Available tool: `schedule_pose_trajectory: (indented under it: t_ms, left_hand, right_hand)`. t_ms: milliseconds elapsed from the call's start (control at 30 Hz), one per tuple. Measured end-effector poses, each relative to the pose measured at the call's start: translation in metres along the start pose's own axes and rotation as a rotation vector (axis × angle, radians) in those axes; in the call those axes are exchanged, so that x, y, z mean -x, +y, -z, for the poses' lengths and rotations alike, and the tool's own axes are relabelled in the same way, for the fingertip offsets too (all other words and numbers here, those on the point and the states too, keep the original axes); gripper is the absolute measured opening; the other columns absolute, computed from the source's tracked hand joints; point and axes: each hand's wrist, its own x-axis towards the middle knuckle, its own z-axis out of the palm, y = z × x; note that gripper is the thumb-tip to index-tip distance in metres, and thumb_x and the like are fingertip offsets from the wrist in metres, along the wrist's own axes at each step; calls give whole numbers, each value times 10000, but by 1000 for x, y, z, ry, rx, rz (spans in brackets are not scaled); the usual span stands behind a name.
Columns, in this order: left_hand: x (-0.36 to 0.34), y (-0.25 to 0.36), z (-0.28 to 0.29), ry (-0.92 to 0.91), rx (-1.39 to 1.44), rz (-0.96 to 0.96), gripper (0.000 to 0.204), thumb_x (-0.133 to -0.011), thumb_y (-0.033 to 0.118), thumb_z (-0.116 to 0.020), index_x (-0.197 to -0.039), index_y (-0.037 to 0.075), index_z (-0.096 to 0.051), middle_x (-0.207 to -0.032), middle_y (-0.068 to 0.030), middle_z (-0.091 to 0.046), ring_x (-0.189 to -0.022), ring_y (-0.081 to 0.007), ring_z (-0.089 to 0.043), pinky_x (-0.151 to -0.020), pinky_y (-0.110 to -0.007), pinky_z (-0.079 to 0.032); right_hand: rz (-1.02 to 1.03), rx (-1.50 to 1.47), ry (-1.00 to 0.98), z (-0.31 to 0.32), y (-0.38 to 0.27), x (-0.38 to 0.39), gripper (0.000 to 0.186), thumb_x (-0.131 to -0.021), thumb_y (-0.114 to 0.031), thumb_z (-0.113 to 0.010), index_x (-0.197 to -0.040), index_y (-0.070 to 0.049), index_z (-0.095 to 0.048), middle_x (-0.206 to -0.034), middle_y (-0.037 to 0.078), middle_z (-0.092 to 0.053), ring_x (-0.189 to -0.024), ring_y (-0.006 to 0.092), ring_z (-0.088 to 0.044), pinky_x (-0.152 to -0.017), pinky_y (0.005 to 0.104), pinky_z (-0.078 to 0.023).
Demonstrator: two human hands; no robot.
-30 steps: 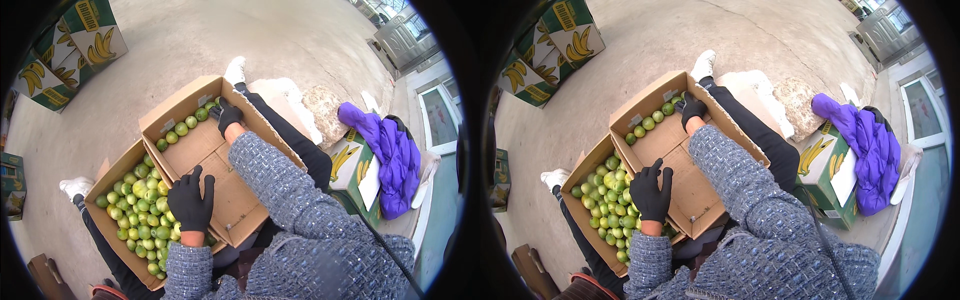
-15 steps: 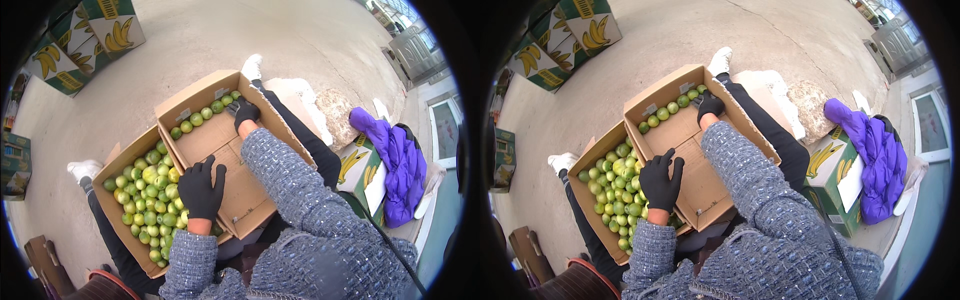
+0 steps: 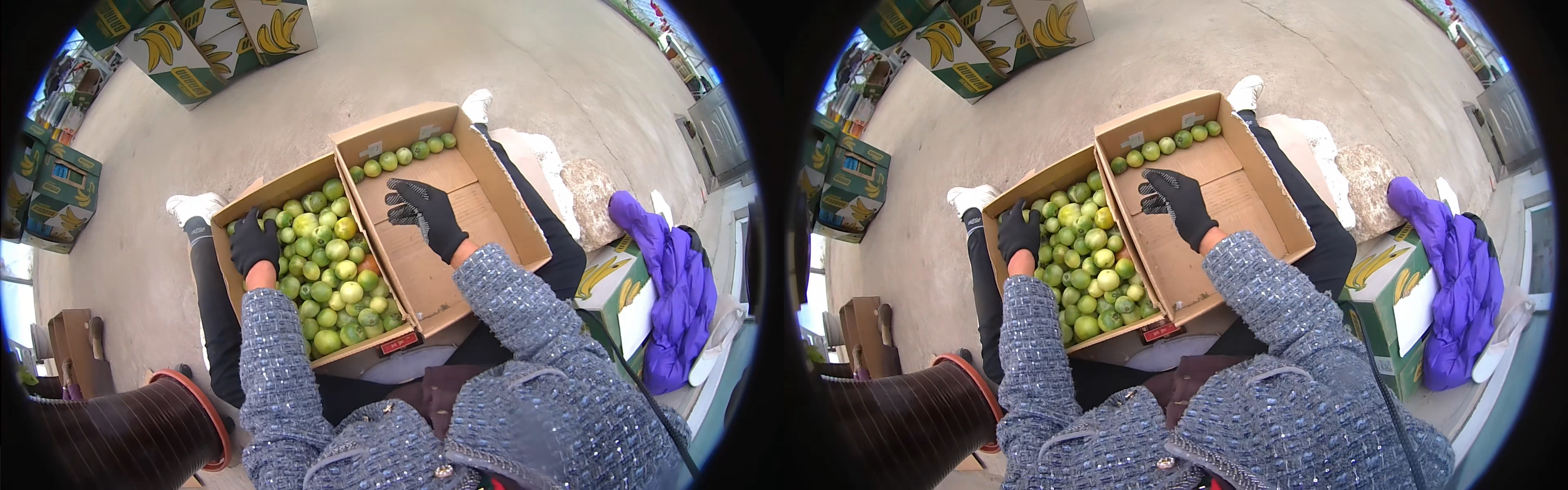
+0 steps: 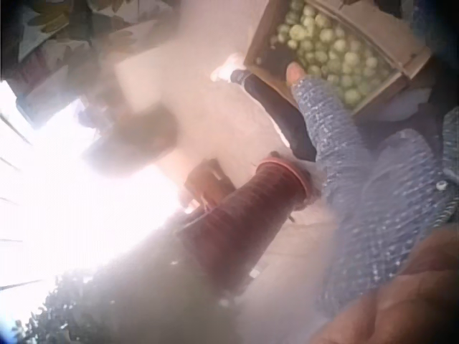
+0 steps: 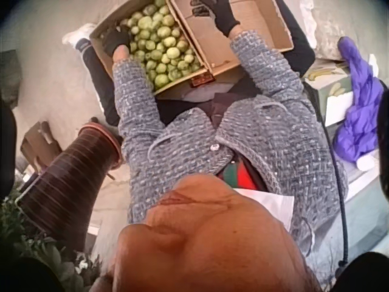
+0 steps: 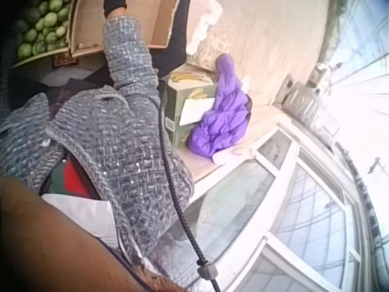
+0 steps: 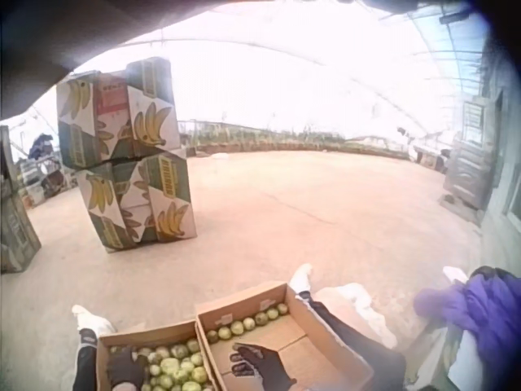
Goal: The person sits on the floor and transfers green limes from a large cardboard box into a smaller one, arranging them in neat rows. The person wears black gloves and handles the limes by hand throughout the clip.
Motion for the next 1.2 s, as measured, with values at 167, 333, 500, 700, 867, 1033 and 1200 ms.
schedule_pose_trajectory:
  t_ms: [167,333,500,700,867,1033,1200]
  left_hand:
    - [-20,-21,-24,-88,-69,-23,393,-881,358,-586,-1248,216,-575,-1215,-136,-593,-1109,-345,-586,-921,-480,-474]
    - [27,20,-6,-98,1166,-107,439,-926,243,-624,-1274,-7,-529,-1171,-136,-617,-1012,-198,-602,-903,-322,-472]
    - [105,101,10,-311,1403,-187,394,-921,181,-643,-1258,-1,-552,-1128,-80,-630,-971,-142,-618,-822,-267,-511]
    - [121,125,2,75,726,-543,420,-893,238,-655,-1252,39,-566,-1106,-133,-632,-1006,-253,-604,-866,-367,-485]
    - [122,127,-21,122,375,-683,353,-851,210,-646,-1184,101,-605,-1090,-119,-623,-1029,-305,-556,-904,-413,-433]
    - [123,131,-18,86,391,-670,336,-844,211,-650,-1164,117,-612,-1081,-104,-626,-1028,-306,-551,-901,-413,-426]
    - [121,120,-16,89,433,-655,348,-849,227,-659,-1176,118,-613,-1103,-110,-622,-1024,-309,-558,-900,-405,-431]
  right_hand:
    - [51,324,-21,3,23,-1,311,-921,-218,-620,-1146,-5,-639,-873,63,-683,-659,98,-614,-608,237,-517]
    - [453,535,-118,-9,18,8,433,-924,-207,-620,-1331,-92,-531,-941,74,-670,-730,122,-627,-687,269,-526]
    - [670,777,-371,-26,4,18,521,-893,-165,-647,-1380,-124,-467,-1153,99,-579,-901,175,-607,-788,305,-513]
    - [369,519,193,-20,19,-19,487,-863,-156,-661,-1327,-101,-523,-1095,127,-562,-987,213,-591,-855,354,-490]
    - [165,961,134,-5,60,-72,503,-822,-211,-666,-1299,-98,-551,-1153,218,-543,-1034,366,-583,-898,423,-477]
    - [279,888,202,-7,76,-91,375,-801,-201,-681,-1146,-73,-613,-1037,206,-643,-989,373,-617,-879,437,-487]
    - [165,790,203,-24,67,-90,294,-778,-228,-707,-975,-25,-627,-986,187,-675,-968,360,-635,-849,435,-500]
